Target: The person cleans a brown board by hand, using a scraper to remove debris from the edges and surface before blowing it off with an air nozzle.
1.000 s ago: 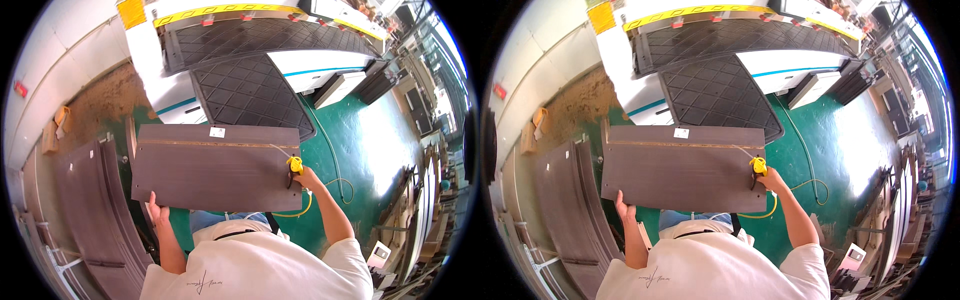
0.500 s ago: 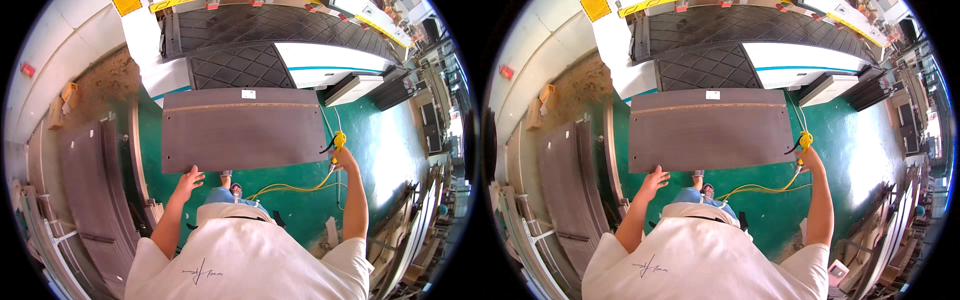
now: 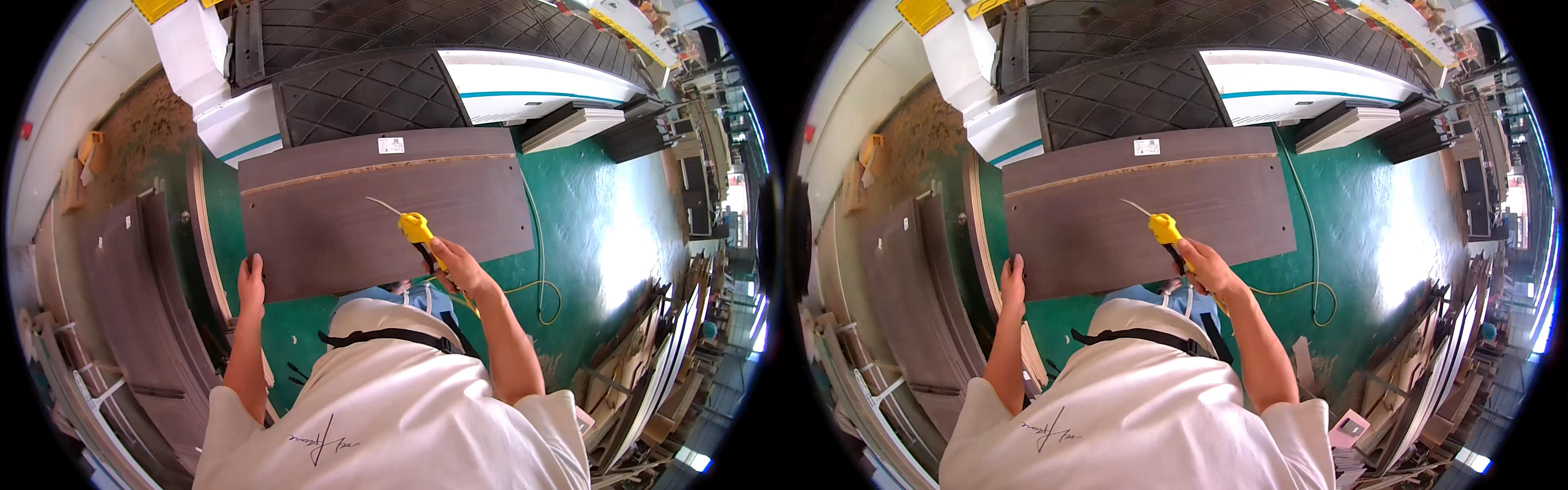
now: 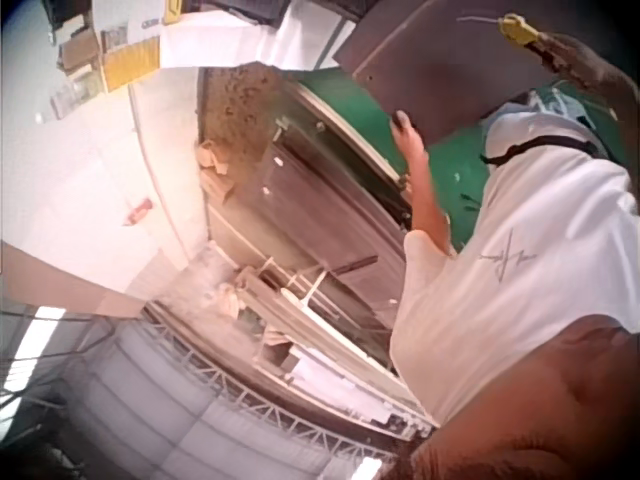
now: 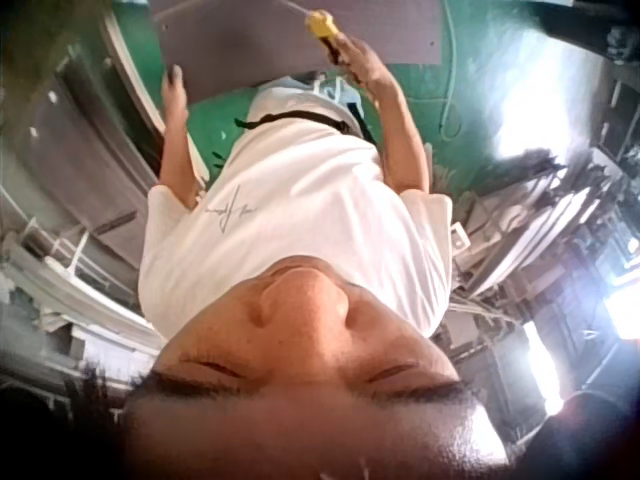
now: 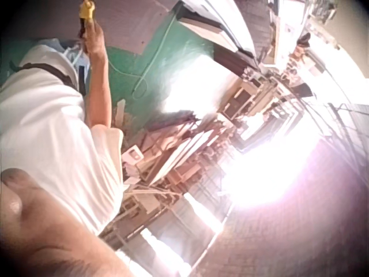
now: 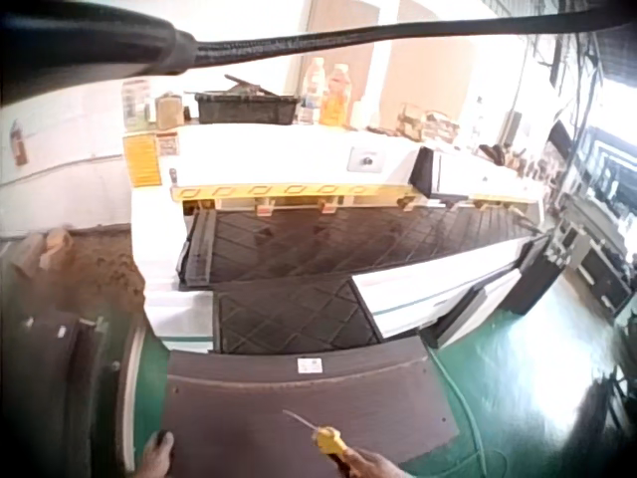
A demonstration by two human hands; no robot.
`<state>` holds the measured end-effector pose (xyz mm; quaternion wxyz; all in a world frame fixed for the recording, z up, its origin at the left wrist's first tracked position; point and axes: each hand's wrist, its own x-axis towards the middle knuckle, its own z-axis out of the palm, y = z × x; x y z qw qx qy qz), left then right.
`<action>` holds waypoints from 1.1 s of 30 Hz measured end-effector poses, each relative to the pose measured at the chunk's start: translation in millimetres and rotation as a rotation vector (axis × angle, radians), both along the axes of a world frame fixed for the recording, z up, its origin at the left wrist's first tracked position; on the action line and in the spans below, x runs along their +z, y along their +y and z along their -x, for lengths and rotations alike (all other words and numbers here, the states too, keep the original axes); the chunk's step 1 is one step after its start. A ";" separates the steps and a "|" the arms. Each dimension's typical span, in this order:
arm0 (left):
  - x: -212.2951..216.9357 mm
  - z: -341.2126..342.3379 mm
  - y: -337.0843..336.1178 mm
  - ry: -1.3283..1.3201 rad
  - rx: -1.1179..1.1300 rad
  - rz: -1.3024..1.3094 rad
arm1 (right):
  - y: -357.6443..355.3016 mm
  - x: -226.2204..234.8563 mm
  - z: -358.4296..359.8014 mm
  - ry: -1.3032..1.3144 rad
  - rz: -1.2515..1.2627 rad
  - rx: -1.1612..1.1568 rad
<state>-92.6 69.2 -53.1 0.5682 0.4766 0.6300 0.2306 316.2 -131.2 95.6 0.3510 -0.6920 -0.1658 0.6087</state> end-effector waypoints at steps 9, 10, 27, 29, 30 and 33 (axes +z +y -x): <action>-28.5 -31.0 -28.0 0.143 0.239 -0.083 | -21.6 -9.3 -170.0 -0.599 0.026 -0.380; -27.8 -38.7 -32.6 0.176 0.256 -0.096 | -29.0 -12.8 -191.6 -0.618 0.014 -0.421; 41.2 -298.4 -123.1 0.577 -0.453 -0.949 | -147.6 60.7 -300.5 -0.432 0.127 -0.067; 42.6 -338.3 -132.3 0.497 -0.557 -0.968 | -160.0 60.3 -296.8 -0.449 0.122 -0.081; 41.5 -354.8 -134.1 0.451 -0.601 -0.988 | -166.1 56.1 -295.8 -0.465 0.117 -0.108; 37.7 -376.4 -134.9 0.404 -0.670 -0.989 | -172.2 51.0 -284.2 -0.448 0.171 -0.055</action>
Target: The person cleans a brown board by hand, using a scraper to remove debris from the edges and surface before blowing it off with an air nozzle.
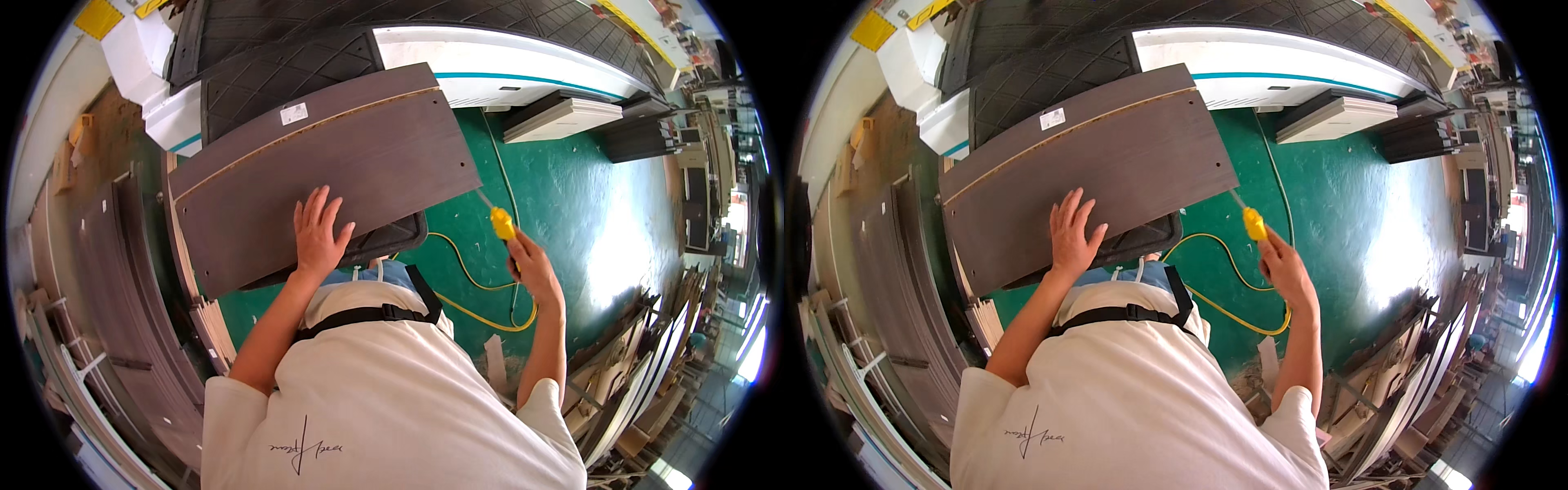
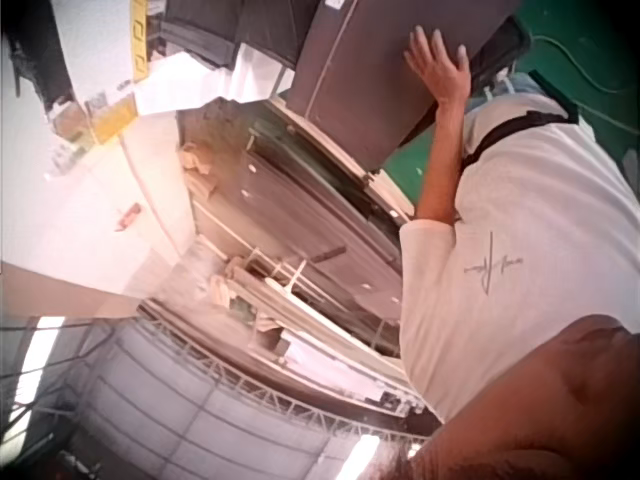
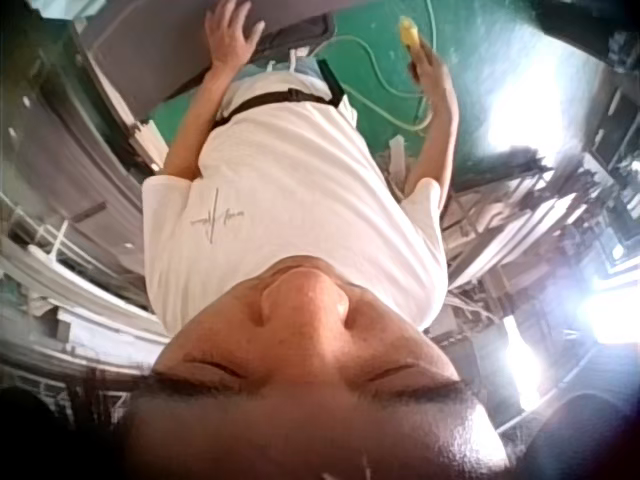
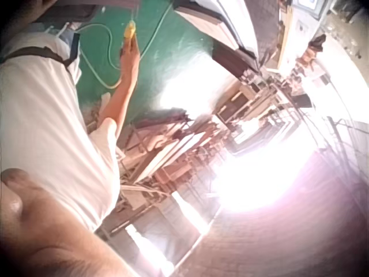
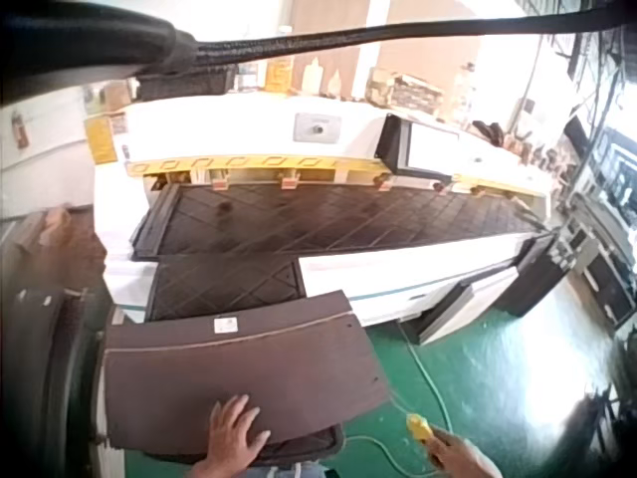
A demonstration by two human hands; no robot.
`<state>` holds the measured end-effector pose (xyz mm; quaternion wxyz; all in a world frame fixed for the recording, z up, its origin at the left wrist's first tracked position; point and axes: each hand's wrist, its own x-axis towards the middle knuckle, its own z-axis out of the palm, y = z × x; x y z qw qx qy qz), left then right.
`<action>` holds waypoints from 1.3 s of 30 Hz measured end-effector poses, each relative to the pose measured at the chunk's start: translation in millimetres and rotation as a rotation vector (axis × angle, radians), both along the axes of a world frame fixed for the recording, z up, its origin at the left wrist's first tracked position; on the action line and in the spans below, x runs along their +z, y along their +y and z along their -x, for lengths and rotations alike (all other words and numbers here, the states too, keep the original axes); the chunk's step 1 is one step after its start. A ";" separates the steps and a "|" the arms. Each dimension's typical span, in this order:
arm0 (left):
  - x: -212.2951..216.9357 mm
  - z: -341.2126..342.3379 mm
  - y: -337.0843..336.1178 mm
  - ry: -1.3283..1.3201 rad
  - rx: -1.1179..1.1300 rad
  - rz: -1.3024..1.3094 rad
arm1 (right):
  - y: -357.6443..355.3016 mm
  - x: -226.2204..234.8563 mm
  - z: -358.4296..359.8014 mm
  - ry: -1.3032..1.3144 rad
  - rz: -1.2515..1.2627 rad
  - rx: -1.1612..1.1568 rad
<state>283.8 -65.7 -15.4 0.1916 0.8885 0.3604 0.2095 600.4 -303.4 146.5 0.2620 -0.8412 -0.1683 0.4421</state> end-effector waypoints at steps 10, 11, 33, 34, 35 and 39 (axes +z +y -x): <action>-17.0 124.5 26.1 0.192 0.374 -0.062 | 82.9 -8.2 88.4 0.469 0.031 0.467; -18.9 144.2 28.1 0.190 0.444 -0.090 | 101.8 -12.3 103.7 0.501 0.041 0.569; -13.5 307.7 -5.7 -0.419 0.918 0.729 | 381.7 -16.1 317.2 0.110 -0.140 1.297; -13.4 311.7 -6.2 -0.369 0.883 0.726 | 377.5 1.0 318.2 0.190 -0.016 1.386; -13.0 318.4 -6.5 -0.318 0.847 0.723 | 373.2 10.4 318.6 0.270 0.111 1.468; 18.5 320.2 5.9 -0.079 0.720 0.779 | 350.3 -26.4 306.9 0.059 -0.253 1.232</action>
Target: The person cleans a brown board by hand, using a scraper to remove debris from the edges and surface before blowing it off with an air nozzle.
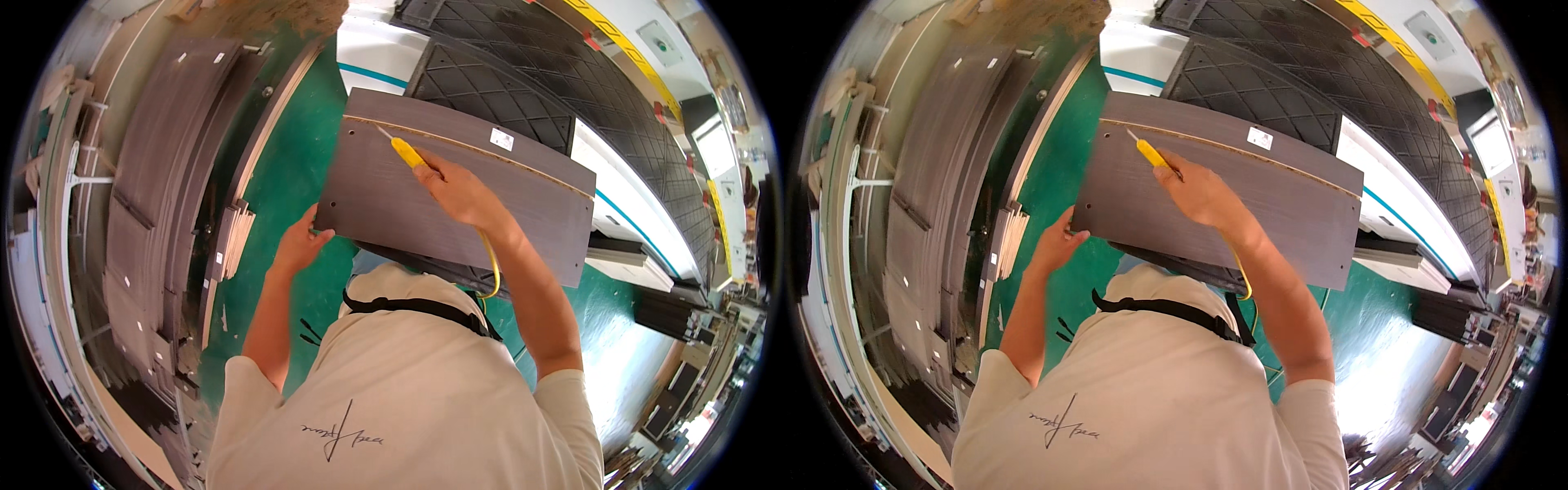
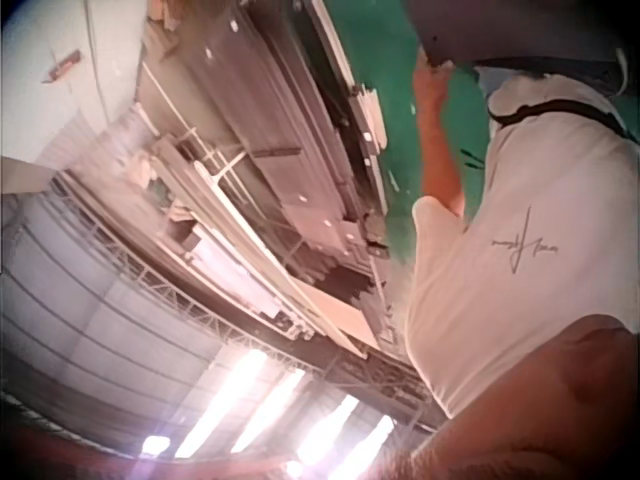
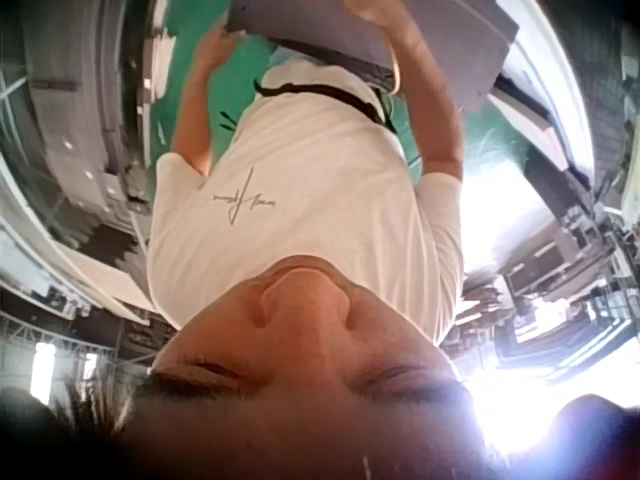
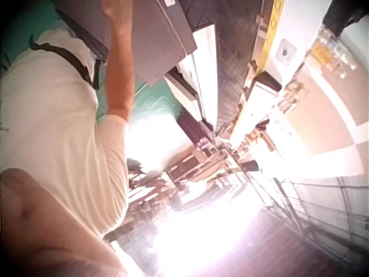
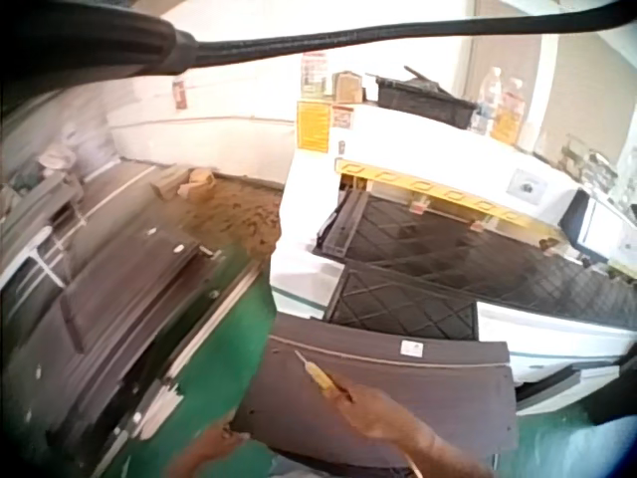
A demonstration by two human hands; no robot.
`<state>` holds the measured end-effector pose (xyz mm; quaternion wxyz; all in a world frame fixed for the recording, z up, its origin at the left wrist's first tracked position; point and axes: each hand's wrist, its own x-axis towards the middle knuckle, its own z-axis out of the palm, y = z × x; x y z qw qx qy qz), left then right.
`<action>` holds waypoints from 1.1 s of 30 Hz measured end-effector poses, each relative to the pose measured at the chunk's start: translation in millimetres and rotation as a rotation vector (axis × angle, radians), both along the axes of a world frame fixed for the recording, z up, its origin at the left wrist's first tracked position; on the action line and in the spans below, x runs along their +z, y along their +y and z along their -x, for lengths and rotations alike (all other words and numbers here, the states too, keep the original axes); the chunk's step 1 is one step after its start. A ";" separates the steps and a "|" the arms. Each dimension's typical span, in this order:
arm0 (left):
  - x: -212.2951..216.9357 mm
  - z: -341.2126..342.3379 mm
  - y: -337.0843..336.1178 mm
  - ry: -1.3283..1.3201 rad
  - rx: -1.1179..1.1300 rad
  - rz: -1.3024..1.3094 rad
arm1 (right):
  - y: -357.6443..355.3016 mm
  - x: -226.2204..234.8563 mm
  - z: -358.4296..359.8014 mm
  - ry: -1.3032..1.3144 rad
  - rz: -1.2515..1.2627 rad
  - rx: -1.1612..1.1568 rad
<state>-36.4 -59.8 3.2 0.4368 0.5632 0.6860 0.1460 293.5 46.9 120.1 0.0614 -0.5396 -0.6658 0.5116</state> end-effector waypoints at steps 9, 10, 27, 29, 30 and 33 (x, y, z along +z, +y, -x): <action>-6.3 -32.8 15.2 0.554 -0.353 -0.376 | -92.2 14.5 -71.7 0.006 0.094 -0.302; -4.9 -43.3 15.6 0.547 -0.388 -0.394 | -106.6 5.0 -90.5 -0.045 0.042 -0.494; -23.4 -79.1 18.2 0.628 -0.664 -0.582 | -252.4 -44.0 -187.1 0.600 0.271 -0.953; -18.5 -78.2 19.6 0.613 -0.686 -0.547 | -250.7 -41.2 -187.5 0.511 0.317 -0.835; -16.0 -77.1 19.4 0.606 -0.692 -0.528 | -249.6 -37.4 -187.7 0.466 0.339 -0.771; 5.1 -75.1 19.4 0.605 -0.697 -0.531 | -242.1 -23.7 -187.6 0.327 0.382 -0.562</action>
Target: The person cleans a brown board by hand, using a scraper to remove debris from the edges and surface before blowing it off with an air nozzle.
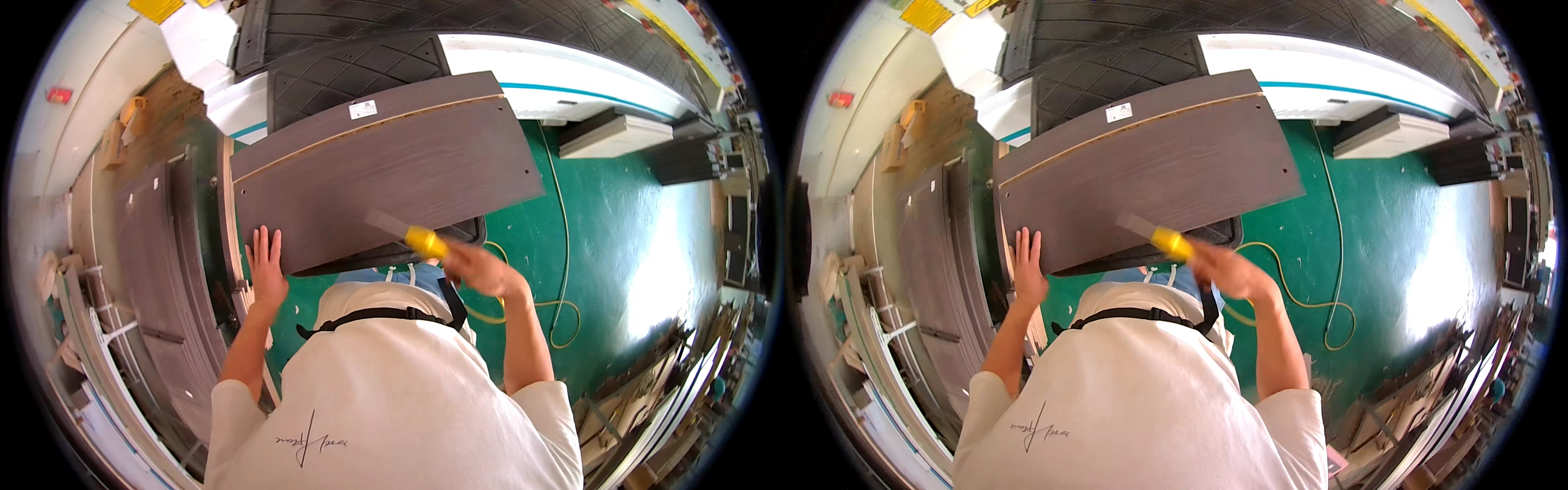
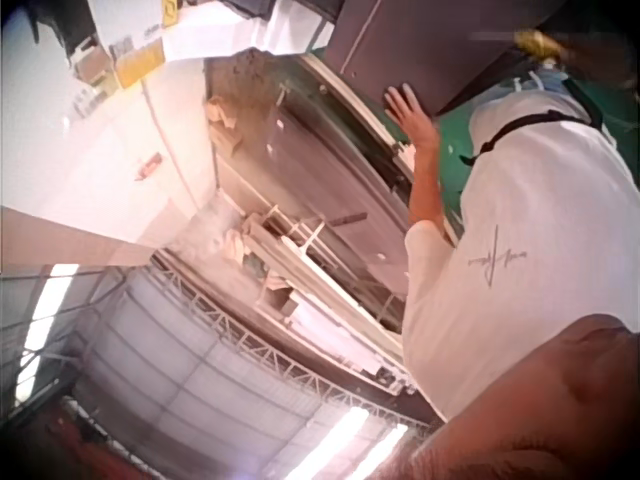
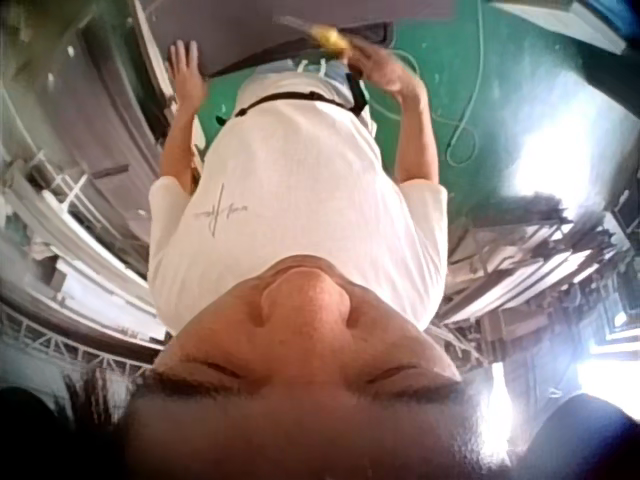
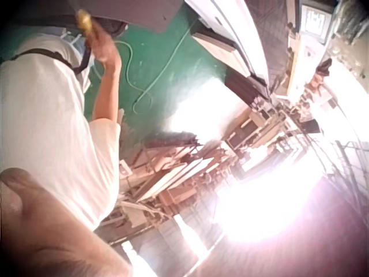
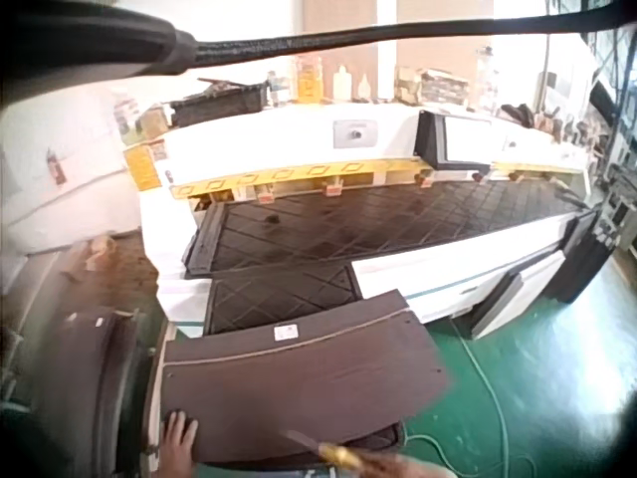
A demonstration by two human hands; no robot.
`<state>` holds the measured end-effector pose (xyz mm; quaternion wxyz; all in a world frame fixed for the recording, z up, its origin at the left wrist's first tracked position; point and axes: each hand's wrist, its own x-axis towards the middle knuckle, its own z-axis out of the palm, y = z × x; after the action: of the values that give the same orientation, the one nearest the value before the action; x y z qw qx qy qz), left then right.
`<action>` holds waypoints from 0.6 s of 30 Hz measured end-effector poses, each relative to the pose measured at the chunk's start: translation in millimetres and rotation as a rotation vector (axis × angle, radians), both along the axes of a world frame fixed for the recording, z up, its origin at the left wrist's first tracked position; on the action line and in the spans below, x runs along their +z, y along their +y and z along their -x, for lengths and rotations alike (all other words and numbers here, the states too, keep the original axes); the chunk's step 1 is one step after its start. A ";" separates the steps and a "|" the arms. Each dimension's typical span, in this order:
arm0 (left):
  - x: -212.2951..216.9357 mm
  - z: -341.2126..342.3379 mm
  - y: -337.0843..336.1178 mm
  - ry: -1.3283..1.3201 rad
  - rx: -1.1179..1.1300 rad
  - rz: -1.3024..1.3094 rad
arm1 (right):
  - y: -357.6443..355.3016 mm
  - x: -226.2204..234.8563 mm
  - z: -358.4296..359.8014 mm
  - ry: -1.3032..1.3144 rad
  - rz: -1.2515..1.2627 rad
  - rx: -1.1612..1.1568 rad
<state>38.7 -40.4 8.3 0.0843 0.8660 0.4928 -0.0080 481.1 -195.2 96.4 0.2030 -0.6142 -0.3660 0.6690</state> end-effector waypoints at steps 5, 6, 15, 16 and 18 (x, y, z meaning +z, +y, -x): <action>146.6 -2.9 66.6 -0.057 -0.123 0.189 | 3.1 43.9 27.4 0.401 -0.392 0.296; 182.5 -8.9 90.6 -0.112 -0.118 0.246 | 7.0 46.8 34.5 0.486 -0.444 0.263; 239.4 -118.5 294.2 -0.378 -0.265 0.091 | 124.5 -22.8 129.4 -0.293 -0.634 0.205; 238.5 -138.1 293.7 -0.313 -0.244 0.081 | 133.3 -7.5 142.3 -0.233 -0.730 0.148; 231.4 -167.0 291.9 -0.210 -0.192 0.003 | 135.5 44.1 165.3 -0.106 -0.883 0.025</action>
<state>205.7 251.5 239.7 0.1354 0.9052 0.3961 0.0737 315.8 -59.6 140.5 0.4187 -0.4976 -0.6341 0.4182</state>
